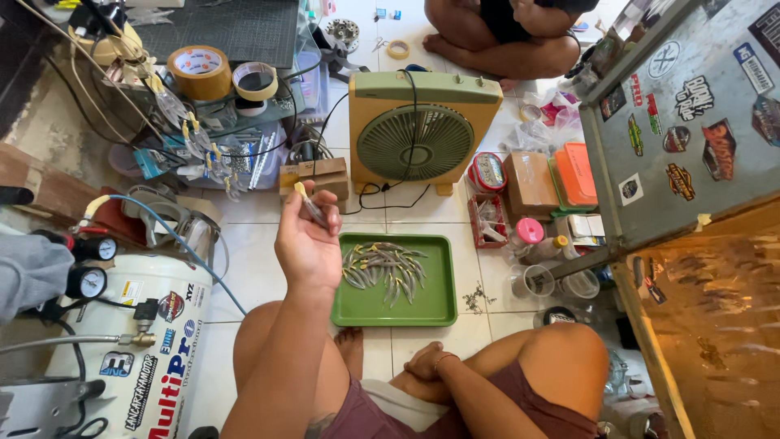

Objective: The person assembles fishing lures by picking up a hook and a plastic lure body, joining them together, and then adding a small yellow weight or bead.

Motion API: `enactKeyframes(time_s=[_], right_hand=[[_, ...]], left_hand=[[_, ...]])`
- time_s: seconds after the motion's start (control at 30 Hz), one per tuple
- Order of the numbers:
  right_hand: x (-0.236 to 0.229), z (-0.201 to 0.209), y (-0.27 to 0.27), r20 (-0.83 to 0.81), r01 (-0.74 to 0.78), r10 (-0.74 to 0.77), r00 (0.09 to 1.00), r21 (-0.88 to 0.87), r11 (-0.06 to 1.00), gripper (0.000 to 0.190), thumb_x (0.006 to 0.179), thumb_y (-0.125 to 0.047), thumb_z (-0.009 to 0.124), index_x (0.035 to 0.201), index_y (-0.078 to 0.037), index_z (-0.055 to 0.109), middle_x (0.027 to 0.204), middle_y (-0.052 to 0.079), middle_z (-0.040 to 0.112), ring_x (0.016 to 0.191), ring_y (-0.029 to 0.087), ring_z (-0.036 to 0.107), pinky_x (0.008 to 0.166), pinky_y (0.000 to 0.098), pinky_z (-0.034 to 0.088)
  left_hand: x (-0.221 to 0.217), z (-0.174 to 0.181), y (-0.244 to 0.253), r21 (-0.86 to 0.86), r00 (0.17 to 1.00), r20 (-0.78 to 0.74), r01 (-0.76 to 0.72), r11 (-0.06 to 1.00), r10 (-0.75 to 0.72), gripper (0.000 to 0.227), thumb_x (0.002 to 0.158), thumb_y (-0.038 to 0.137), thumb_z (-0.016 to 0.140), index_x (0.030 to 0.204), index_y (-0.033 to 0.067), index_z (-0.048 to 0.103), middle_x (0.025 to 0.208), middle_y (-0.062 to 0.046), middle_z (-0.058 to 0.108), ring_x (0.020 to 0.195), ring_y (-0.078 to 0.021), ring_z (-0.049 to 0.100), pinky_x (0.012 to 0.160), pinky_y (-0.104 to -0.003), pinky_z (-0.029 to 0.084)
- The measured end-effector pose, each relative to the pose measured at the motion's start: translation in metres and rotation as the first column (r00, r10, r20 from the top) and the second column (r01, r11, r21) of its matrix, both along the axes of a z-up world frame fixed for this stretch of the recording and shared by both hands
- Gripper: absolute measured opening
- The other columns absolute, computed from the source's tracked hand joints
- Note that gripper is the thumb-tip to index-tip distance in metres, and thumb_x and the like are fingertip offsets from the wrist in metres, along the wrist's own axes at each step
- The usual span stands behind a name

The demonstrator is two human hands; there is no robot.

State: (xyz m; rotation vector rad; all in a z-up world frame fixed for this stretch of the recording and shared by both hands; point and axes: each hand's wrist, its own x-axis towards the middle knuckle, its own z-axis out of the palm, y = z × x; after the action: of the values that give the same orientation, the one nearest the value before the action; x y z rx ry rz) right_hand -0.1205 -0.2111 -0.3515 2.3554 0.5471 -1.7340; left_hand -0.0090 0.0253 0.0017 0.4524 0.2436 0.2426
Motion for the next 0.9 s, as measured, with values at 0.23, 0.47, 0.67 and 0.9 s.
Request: enactKeyframes(time_s=[0.23,0.47,0.67,0.9], right_hand=[[0.003,0.069,0.02,-0.028,0.462,-0.468,0.883,-0.124,0.878,0.095,0.104,-0.061,0.032,0.16,0.01,0.004,0.168,0.034,0.0,0.155,0.04,0.022,0.128,0.0449,0.018],[0.003,0.05,0.012,-0.147,-0.066,0.072,0.987,0.047,0.997,0.052,0.111,-0.015,0.013,0.159,-0.007,0.033,0.158,0.04,0.018,0.142,0.063,0.023,0.112,0.0776,0.02],[0.004,0.069,0.012,-0.064,0.222,-0.223,0.973,-0.023,0.975,0.069,0.109,-0.05,0.024,0.155,0.0,0.017,0.162,0.022,0.019,0.148,0.036,0.033,0.12,0.0496,0.026],[0.0,0.055,0.009,-0.03,-0.101,0.103,0.994,0.059,0.993,0.065,0.112,-0.041,0.012,0.147,-0.001,0.05,0.156,0.021,0.047,0.141,0.038,0.047,0.11,0.0544,0.033]], left_hand=[[0.019,-0.006,0.008,0.026,0.997,0.041,-0.073,0.997,0.072,0.011,0.099,0.015,0.059,0.101,0.0057,0.064,0.087,-0.019,0.072,0.061,-0.021,0.056,0.054,-0.027,0.037],[0.016,-0.002,-0.003,0.047,1.0,-0.009,-0.025,0.999,0.026,0.012,0.095,0.012,0.068,0.106,0.0055,0.068,0.088,-0.012,0.07,0.071,-0.0218,0.062,0.057,-0.029,0.045],[0.008,0.005,-0.014,0.067,1.0,-0.001,0.019,0.998,-0.019,0.008,0.097,0.011,0.065,0.103,0.0048,0.067,0.086,-0.011,0.069,0.068,-0.0189,0.06,0.056,-0.027,0.042],[0.015,-0.009,-0.02,0.119,0.999,-0.038,0.03,0.992,-0.025,0.008,0.096,0.012,0.065,0.101,0.005,0.067,0.085,-0.01,0.067,0.067,-0.0193,0.058,0.054,-0.028,0.038]])
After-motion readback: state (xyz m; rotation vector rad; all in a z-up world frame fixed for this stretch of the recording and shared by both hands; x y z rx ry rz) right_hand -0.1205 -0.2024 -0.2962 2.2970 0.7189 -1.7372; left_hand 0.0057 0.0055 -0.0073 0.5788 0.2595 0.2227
